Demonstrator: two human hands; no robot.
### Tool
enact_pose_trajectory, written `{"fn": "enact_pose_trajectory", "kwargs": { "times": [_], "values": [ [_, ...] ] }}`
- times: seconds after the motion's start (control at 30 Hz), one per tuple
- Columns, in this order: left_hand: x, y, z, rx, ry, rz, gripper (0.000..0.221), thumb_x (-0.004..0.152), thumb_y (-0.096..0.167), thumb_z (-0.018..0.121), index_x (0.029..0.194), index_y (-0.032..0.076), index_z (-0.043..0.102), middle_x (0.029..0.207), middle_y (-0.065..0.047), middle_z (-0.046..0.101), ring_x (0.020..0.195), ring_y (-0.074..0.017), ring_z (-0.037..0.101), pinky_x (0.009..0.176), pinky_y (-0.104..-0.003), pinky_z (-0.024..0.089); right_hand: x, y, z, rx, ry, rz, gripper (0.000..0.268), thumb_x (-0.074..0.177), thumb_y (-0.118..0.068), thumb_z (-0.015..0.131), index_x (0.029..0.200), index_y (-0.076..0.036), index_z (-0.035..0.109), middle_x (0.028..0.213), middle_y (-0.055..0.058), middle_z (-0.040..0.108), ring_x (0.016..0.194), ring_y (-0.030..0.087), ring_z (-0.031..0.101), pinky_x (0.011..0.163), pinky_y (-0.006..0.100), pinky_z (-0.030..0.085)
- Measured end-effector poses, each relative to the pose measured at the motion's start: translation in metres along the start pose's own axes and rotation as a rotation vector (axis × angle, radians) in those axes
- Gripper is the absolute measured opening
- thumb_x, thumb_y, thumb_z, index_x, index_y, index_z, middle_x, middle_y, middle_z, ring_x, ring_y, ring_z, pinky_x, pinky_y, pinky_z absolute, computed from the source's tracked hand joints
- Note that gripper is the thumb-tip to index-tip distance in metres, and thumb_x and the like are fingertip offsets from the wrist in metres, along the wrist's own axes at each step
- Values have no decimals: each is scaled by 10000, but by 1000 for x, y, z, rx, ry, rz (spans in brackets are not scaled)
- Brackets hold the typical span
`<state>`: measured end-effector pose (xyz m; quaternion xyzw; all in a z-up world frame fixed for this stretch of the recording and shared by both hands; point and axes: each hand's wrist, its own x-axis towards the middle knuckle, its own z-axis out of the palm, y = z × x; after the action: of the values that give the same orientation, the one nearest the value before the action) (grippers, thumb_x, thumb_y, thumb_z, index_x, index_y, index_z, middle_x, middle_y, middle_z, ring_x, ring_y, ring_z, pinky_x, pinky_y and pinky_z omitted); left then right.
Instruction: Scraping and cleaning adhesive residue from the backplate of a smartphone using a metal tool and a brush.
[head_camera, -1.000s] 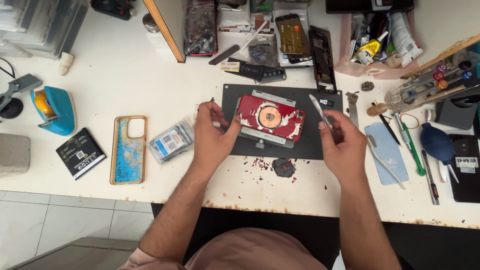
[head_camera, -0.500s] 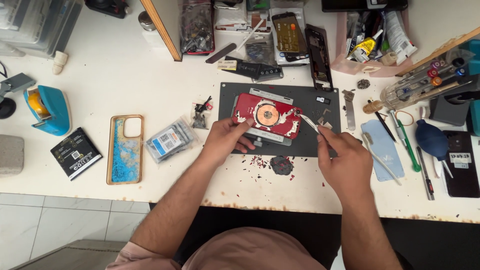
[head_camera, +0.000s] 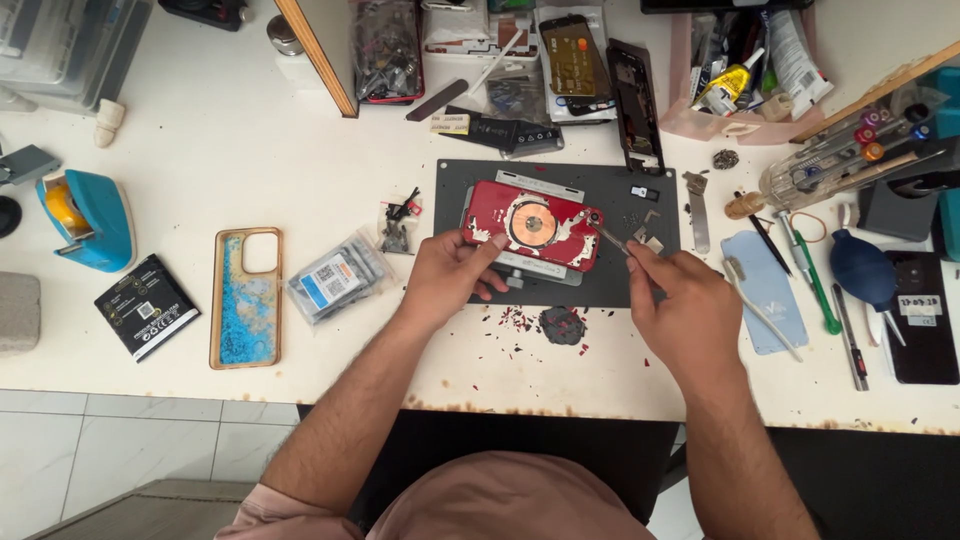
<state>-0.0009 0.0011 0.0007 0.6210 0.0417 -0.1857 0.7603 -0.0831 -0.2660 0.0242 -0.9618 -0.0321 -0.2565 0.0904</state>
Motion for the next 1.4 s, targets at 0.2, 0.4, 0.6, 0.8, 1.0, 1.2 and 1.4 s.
{"fn": "enact_pose_trajectory", "kwargs": {
  "times": [0.2, 0.4, 0.6, 0.8, 1.0, 1.2, 1.4],
  "values": [
    [1, -1, 1, 33, -8, 10, 337, 931, 218, 764, 943, -96, 644, 641, -209, 678, 545, -264, 738, 463, -262, 614, 10, 1, -10, -58, -79, -51, 187, 913, -224, 762, 1075, -209, 854, 688, 23, 677, 612, 193, 690, 566, 256, 543],
    [4, -9, -2, 13, 1, 13, 337, 930, 212, 769, 939, -100, 641, 630, -217, 678, 540, -264, 732, 473, -267, 620, 8, 1, -9, -126, -67, -83, 198, 933, -204, 738, 1087, -243, 857, 696, 8, 679, 601, 187, 680, 574, 249, 532],
    [4, -9, -1, 6, 4, 15, 327, 929, 203, 769, 938, -97, 641, 623, -232, 677, 548, -260, 733, 503, -274, 632, 2, 2, 0, -41, -39, -24, 177, 957, -202, 774, 1111, -195, 862, 709, 22, 693, 602, 195, 678, 587, 249, 534],
    [0, 2, 3, 8, 15, -24, 355, 931, 226, 760, 958, -103, 631, 635, -249, 687, 550, -267, 738, 514, -288, 645, -1, -11, -3, -13, -31, 28, 191, 960, -149, 763, 1128, -161, 853, 743, 61, 719, 641, 232, 695, 611, 296, 561],
    [4, -4, 2, -28, 19, -83, 355, 932, 207, 752, 1012, -115, 626, 713, -278, 712, 621, -289, 758, 585, -334, 668, 6, -24, -9, 37, -40, 51, 218, 964, -94, 735, 1156, -103, 836, 739, 89, 712, 649, 235, 699, 599, 298, 553],
    [7, 0, -1, -102, -7, -261, 346, 853, 105, 758, 1143, -32, 628, 845, -212, 746, 729, -282, 739, 697, -372, 672, -9, -12, 2, -40, -62, 31, 314, 1023, -151, 658, 1323, -179, 748, 899, 23, 728, 719, 215, 663, 561, 359, 506],
    [6, 1, 0, -104, -36, -264, 359, 853, 131, 754, 1151, -22, 627, 909, -231, 749, 770, -308, 751, 747, -396, 680, 0, -16, 0, -47, -88, 117, 302, 1015, -184, 651, 1303, -209, 738, 789, 12, 711, 701, 253, 647, 636, 395, 521]
  ]
}}
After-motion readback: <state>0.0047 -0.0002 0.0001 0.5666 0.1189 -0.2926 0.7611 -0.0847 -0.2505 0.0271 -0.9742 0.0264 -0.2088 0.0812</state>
